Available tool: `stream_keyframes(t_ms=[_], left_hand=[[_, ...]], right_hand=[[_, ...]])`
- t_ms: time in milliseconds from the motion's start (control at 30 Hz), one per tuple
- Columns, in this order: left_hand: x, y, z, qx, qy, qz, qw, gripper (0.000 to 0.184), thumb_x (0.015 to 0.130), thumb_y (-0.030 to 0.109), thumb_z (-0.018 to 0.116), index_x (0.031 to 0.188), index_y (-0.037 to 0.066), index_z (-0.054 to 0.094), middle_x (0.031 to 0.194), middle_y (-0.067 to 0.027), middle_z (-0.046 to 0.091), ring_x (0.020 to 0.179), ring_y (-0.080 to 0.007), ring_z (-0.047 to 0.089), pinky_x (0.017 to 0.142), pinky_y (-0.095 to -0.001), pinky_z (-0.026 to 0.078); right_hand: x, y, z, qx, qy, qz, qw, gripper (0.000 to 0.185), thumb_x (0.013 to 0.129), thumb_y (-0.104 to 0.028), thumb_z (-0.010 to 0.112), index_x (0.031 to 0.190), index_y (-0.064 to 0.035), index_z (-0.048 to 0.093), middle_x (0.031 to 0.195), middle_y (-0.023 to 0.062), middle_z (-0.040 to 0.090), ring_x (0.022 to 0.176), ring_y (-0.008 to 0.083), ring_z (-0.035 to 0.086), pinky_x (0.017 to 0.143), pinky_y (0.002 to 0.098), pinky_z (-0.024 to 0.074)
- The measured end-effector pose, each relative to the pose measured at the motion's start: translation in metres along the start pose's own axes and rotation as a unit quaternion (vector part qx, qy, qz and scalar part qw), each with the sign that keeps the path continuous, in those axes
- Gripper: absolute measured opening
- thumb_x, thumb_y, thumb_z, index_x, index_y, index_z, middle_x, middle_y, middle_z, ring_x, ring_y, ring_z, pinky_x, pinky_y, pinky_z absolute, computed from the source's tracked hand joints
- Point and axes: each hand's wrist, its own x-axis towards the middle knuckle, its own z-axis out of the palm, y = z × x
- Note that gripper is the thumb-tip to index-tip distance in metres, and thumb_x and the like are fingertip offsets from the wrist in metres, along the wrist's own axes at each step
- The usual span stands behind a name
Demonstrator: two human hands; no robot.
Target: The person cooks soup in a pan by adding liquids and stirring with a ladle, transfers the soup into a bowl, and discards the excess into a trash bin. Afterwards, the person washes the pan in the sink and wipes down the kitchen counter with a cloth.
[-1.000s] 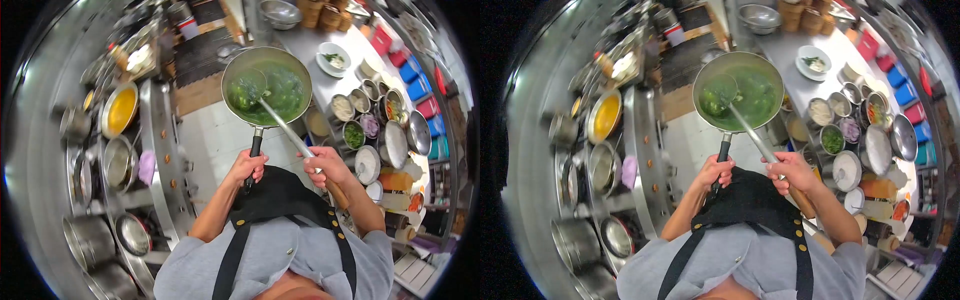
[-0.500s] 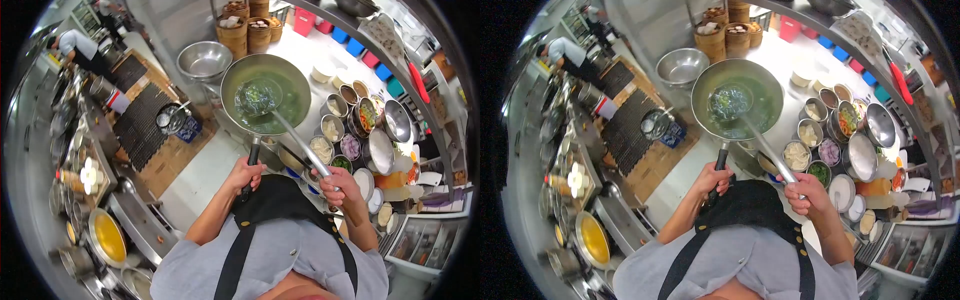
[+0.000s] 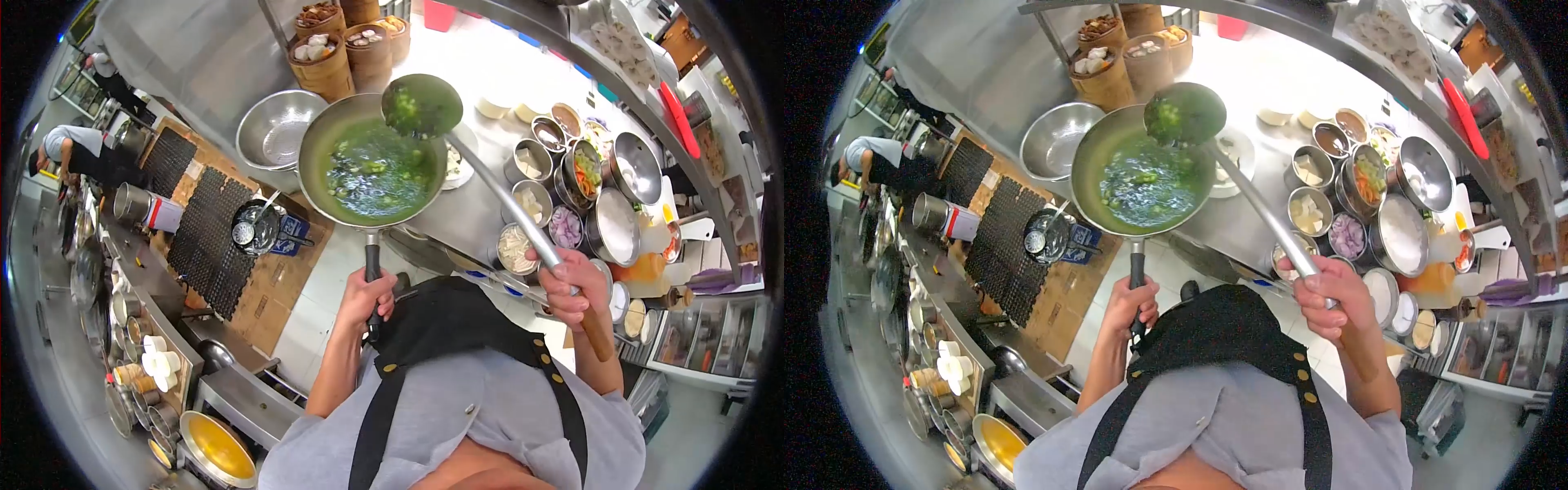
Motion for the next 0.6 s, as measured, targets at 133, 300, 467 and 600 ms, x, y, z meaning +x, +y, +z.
stream_keyframes(t_ms=[133, 300, 467, 600], left_hand=[[-0.007, -0.001, -0.013, -0.015, 0.038, 0.001, 0.999, 0.014, 0.081, 0.007, 0.060, 0.080, 0.003, 0.047, 0.051, -0.0006, 0.040, 0.035, -0.0105, 0.040, 0.033, -0.0275, 0.035], [-0.015, -0.003, -0.020, -0.026, 0.080, 0.014, 0.996, 0.015, 0.081, 0.006, 0.060, 0.079, 0.002, 0.046, 0.051, -0.0018, 0.041, 0.036, -0.0118, 0.042, 0.034, -0.0283, 0.037], [-0.020, -0.007, -0.022, -0.048, 0.092, 0.025, 0.994, 0.013, 0.081, 0.005, 0.059, 0.080, 0.003, 0.046, 0.050, -0.0021, 0.041, 0.035, -0.0122, 0.042, 0.034, -0.0282, 0.037], [-0.022, -0.007, -0.018, -0.057, 0.098, 0.035, 0.993, 0.013, 0.081, 0.004, 0.058, 0.079, 0.003, 0.046, 0.050, -0.0020, 0.041, 0.035, -0.0121, 0.041, 0.033, -0.0282, 0.037]], right_hand=[[0.011, -0.008, -0.013, -0.027, 0.021, -0.022, 0.999, 0.037, 0.087, -0.006, 0.050, 0.121, 0.0081, 0.045, 0.064, 0.0017, 0.044, 0.035, 0.0012, 0.031, 0.027, 0.0167, 0.0237], [0.043, 0.003, -0.048, -0.114, 0.100, -0.001, 0.988, 0.036, 0.084, -0.007, 0.054, 0.117, 0.0065, 0.049, 0.064, 0.0023, 0.046, 0.039, 0.0034, 0.035, 0.032, 0.0204, 0.0274], [0.077, 0.024, -0.071, -0.185, 0.150, 0.002, 0.971, 0.031, 0.080, -0.002, 0.057, 0.109, 0.0042, 0.051, 0.062, 0.0033, 0.048, 0.038, 0.0075, 0.039, 0.034, 0.0244, 0.0325], [0.081, 0.035, -0.075, -0.231, 0.168, -0.021, 0.958, 0.028, 0.079, -0.001, 0.056, 0.107, 0.0030, 0.053, 0.061, 0.0036, 0.048, 0.038, 0.0081, 0.040, 0.033, 0.0246, 0.0327]])
